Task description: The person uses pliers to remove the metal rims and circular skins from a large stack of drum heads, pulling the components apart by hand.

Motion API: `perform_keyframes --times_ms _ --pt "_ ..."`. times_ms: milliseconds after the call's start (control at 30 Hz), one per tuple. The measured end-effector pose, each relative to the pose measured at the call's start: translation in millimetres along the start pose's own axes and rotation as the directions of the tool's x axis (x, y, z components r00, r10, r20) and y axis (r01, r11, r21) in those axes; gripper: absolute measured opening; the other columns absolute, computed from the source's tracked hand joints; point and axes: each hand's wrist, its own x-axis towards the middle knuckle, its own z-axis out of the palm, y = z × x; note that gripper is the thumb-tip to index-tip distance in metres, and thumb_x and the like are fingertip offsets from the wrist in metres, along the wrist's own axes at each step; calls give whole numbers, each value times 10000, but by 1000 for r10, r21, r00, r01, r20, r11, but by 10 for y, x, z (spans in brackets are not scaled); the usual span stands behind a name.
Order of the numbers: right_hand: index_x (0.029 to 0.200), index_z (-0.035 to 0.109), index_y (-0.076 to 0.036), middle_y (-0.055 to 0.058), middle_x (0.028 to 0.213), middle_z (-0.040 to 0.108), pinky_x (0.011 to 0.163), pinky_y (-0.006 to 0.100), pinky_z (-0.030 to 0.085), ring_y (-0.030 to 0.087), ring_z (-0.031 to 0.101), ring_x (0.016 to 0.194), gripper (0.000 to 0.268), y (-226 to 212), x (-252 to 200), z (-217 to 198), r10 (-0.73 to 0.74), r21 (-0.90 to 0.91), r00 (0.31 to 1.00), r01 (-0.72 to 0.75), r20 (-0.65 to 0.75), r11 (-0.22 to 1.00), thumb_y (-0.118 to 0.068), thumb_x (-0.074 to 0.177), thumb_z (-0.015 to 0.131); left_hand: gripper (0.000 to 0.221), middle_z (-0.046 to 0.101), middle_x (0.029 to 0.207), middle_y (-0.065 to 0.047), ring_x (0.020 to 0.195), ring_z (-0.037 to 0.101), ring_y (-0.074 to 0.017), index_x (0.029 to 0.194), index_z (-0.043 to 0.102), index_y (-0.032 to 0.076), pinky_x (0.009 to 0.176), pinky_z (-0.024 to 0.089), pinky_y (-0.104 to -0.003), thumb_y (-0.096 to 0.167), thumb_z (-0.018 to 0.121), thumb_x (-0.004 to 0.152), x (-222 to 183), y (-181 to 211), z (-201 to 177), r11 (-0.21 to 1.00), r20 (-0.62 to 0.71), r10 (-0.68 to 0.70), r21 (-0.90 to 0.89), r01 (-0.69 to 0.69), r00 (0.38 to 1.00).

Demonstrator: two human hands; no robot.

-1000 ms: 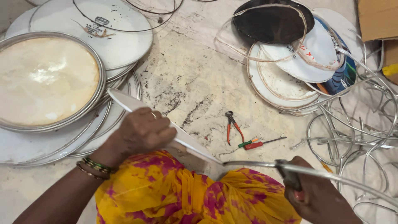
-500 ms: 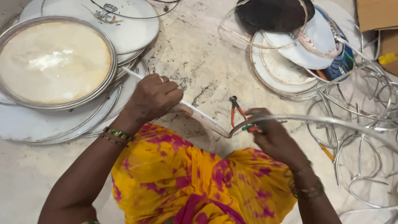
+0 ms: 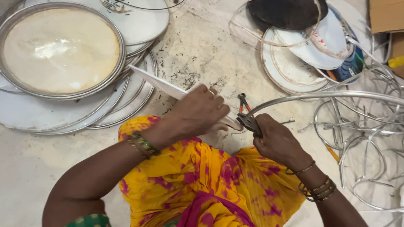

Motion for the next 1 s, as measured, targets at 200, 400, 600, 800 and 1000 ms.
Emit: perform_keyframes --times_ms 200,400,600,800,1000 --pt "900 538 -31 187 827 602 684 522 488 414 619 778 193 39 -120 -52 -87 -29 996 87 11 996 -109 762 648 427 582 650 -10 581 615 -182 763 579 139 541 479 -348 518 624 954 48 -64 162 992 58 125 23 -126 991" --pt "1011 590 -75 131 842 612 694 488 503 362 639 795 287 -1 -314 -97 -86 19 989 85 124 996 -78 728 640 253 541 680 27 599 593 -115 761 552 168 543 456 -286 325 654 931 -48 -64 55 964 -63 252 99 -246 966" --pt "967 582 -82 103 867 562 704 453 482 320 604 817 266 4 -387 -200 -80 20 987 78 137 997 -88 723 688 240 516 626 30 555 572 -100 700 528 178 500 452 -271 246 665 885 -147 -157 92 956 -21 265 138 -260 964" --pt "986 586 -66 119 834 574 665 449 511 294 616 752 307 538 -667 -22 107 63 993 -110 49 992 -83 707 712 314 510 590 19 509 571 -105 706 534 165 480 482 -294 305 646 963 -445 -493 243 968 -51 190 177 -178 980" --pt "1095 569 21 167 862 648 568 436 461 282 606 667 224 1833 -1411 -95 627 524 676 -398 -387 753 -26 900 668 389 573 667 -113 575 566 -272 862 643 46 581 456 -370 322 727 1124 -1645 -1565 -384 630 -305 -637 322 707 707"
